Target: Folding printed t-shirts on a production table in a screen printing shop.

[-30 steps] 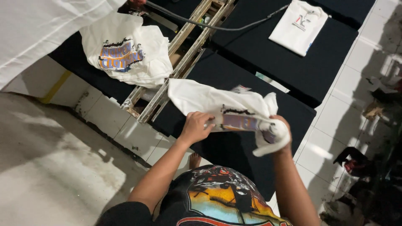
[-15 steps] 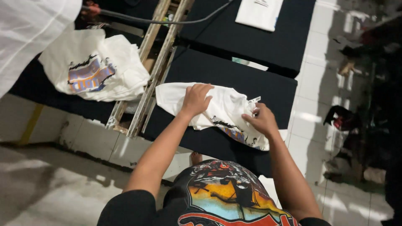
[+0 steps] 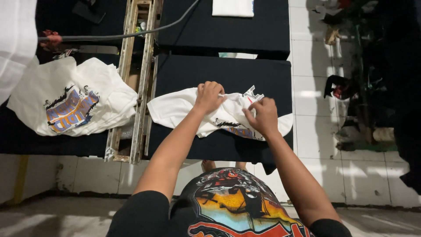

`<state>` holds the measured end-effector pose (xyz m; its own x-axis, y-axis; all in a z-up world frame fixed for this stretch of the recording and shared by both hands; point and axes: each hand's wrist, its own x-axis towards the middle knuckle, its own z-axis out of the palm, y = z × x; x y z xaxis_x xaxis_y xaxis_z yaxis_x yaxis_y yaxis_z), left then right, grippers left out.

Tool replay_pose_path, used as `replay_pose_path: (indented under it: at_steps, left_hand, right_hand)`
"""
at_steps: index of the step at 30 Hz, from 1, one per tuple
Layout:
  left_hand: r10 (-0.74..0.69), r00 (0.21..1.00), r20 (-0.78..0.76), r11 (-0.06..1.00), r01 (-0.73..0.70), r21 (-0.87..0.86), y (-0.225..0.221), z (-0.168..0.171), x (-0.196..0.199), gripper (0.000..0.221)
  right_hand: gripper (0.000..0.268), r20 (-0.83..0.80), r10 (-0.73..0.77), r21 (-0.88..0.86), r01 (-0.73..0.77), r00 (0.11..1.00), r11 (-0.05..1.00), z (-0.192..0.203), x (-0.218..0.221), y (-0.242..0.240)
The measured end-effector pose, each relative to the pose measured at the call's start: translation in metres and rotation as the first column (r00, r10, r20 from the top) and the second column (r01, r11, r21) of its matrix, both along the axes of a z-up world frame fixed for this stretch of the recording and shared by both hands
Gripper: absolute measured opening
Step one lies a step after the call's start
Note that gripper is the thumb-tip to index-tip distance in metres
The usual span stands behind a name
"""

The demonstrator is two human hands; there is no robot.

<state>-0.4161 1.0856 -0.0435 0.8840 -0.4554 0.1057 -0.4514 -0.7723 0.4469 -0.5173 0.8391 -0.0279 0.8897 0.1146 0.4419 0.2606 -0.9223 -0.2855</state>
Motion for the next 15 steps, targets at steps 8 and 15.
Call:
replay_pose_path:
  at_steps: [8,15]
  left_hand:
    - [-0.051,0.998,0.035,0.976,0.057,-0.208,0.008,-0.048,-0.019,0.020]
    - [-0.064,0.993,0.096,0.989,0.076,-0.128,0.008,-0.029,-0.028,0.031]
  right_hand:
    - [0.075,-0.327,0.106,-0.042,-0.126,0.939,0.991,0.014,0.058,0.006]
    - [0.075,-0.597,-0.080,-0.300,-0.130,0.798,0.945,0.003,0.094,-0.022]
